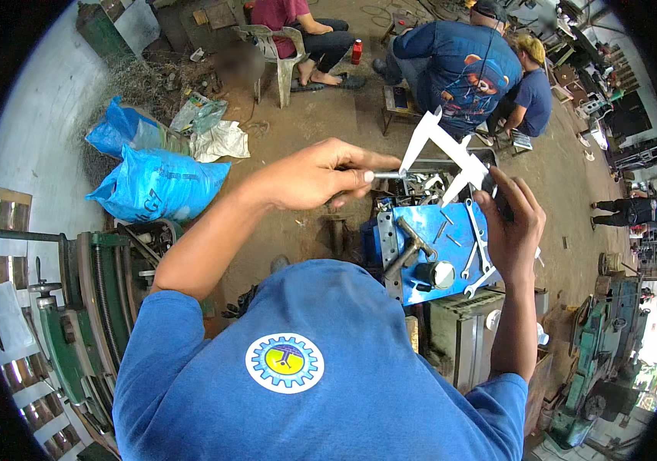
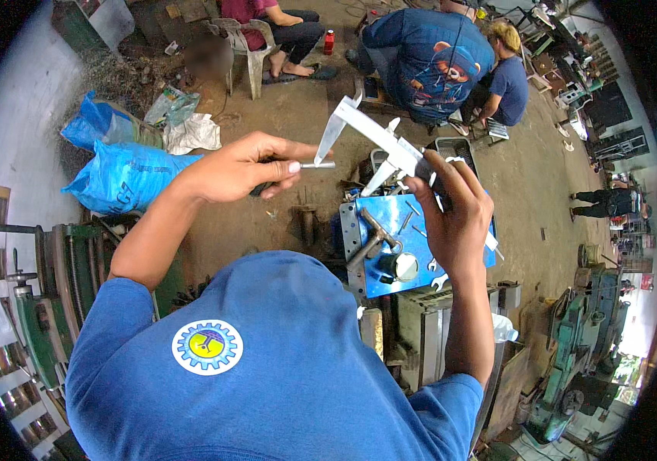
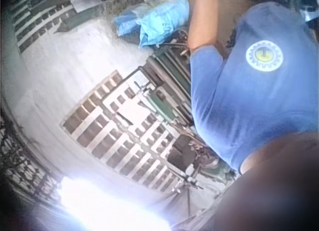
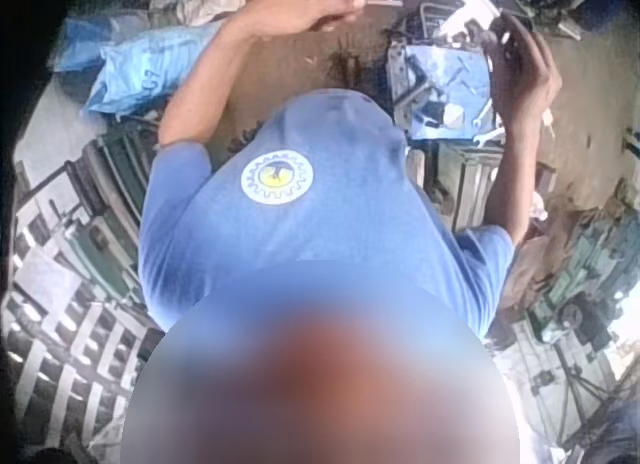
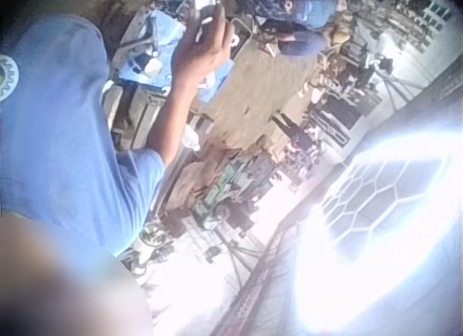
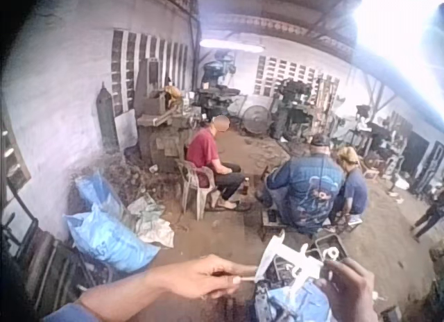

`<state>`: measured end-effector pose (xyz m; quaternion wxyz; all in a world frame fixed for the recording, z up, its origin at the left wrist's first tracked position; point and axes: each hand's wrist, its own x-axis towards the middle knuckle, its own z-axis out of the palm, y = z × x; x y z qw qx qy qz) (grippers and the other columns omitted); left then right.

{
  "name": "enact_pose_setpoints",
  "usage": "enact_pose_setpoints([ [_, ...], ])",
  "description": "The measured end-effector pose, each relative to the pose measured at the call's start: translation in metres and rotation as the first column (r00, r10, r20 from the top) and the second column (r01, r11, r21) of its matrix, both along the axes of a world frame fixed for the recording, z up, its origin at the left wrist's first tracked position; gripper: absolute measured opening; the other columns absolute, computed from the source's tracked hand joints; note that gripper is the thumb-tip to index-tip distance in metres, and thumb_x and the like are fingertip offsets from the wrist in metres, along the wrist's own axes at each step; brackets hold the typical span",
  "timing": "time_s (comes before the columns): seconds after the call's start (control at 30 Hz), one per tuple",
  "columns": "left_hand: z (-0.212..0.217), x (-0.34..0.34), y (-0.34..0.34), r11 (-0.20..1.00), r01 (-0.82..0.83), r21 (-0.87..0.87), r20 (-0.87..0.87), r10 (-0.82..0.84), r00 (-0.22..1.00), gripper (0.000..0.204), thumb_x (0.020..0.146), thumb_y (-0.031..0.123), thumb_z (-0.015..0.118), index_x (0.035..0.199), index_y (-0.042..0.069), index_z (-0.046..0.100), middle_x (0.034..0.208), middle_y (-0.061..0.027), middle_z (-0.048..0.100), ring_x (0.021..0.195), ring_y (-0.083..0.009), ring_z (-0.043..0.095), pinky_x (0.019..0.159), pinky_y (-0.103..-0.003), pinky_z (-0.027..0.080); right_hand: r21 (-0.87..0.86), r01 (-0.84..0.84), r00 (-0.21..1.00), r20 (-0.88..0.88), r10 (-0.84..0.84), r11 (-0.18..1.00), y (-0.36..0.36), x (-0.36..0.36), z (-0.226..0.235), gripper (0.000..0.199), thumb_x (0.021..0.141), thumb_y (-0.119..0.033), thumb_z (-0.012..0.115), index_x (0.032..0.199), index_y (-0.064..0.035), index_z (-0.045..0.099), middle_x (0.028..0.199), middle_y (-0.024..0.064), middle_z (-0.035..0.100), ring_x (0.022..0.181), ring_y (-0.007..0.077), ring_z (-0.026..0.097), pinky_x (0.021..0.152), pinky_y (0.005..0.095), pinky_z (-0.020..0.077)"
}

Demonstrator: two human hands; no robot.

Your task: The person operates a metal lathe, using a wrench to tighten the chuck and a metal bar to adjust the machine. They then use a caliper to measure a small metal part.

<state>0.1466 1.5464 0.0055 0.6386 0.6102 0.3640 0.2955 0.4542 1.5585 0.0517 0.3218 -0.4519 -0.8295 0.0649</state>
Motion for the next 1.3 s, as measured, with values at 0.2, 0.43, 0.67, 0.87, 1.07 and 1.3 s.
enact_pose_setpoints([
  [0.2,0.017,0.013,-0.018,0.993,-0.091,0.072,0.042,0.088,0.995,0.021,0.103,0.016,0.059,0.116,0.000,0.060,0.090,-0.0080,0.070,0.070,-0.0099,0.056,0.062,-0.026,0.045,-0.013,-0.067,0.998,0.007,0.067,0.998,0.003,0.001,0.006,0.034,0.085,-0.017,0.082,0.114,-0.0027,0.073,0.080,0.0092,0.063,0.066,0.0178,0.059,0.061,0.0315,0.0487],
  [0.43,0.029,0.016,-0.027,0.943,-0.128,0.308,-0.062,0.154,0.986,0.020,0.097,0.018,0.068,0.105,0.000,0.065,0.087,-0.0053,0.076,0.071,-0.0086,0.059,0.061,-0.027,0.047,0.048,-0.069,0.997,0.043,0.066,0.996,-0.007,0.001,0.011,0.036,0.083,-0.018,0.083,0.115,-0.0044,0.073,0.084,0.0098,0.067,0.066,0.0204,0.064,0.061,0.0330,0.0514],
  [0.67,0.039,0.017,-0.041,0.948,-0.211,0.237,-0.041,0.226,0.973,0.027,0.096,0.018,0.070,0.117,0.001,0.072,0.092,-0.0073,0.078,0.073,-0.0071,0.061,0.062,-0.025,0.046,0.200,-0.147,0.988,0.069,0.136,0.969,-0.009,0.005,0.018,0.040,0.080,-0.019,0.084,0.116,-0.0056,0.073,0.084,0.0097,0.067,0.069,0.0234,0.067,0.060,0.0348,0.0525],
  [0.87,0.033,0.013,-0.042,0.960,-0.197,0.197,0.003,0.200,0.980,0.026,0.098,0.016,0.067,0.119,0.001,0.072,0.092,-0.0082,0.077,0.072,-0.0081,0.062,0.058,-0.025,0.046,0.164,-0.154,0.986,0.090,0.141,0.974,-0.014,0.009,0.022,0.047,0.078,-0.023,0.085,0.120,-0.0085,0.072,0.081,0.0093,0.067,0.068,0.0240,0.066,0.060,0.0357,0.0521],
  [1.07,0.027,0.021,-0.035,0.926,-0.290,0.241,0.115,0.269,0.956,0.038,0.103,0.027,0.059,0.121,-0.005,0.070,0.089,-0.0099,0.075,0.064,-0.0090,0.053,0.060,-0.024,0.044,0.146,-0.157,0.986,0.074,0.147,0.977,-0.010,0.013,0.024,0.047,0.077,-0.024,0.085,0.120,-0.0092,0.072,0.080,0.0097,0.066,0.067,0.0247,0.065,0.059,0.0369,0.0515],
  [1.3,0.022,0.035,-0.031,0.959,-0.248,0.138,0.179,0.222,0.958,0.036,0.106,0.026,0.055,0.122,-0.005,0.063,0.096,-0.0144,0.074,0.067,-0.0124,0.061,0.062,-0.026,0.050,0.127,-0.163,0.986,0.059,0.157,0.978,-0.009,0.010,0.018,0.046,0.077,-0.022,0.085,0.118,-0.0068,0.074,0.082,0.0103,0.068,0.070,0.0225,0.067,0.062,0.0345,0.0530],
])
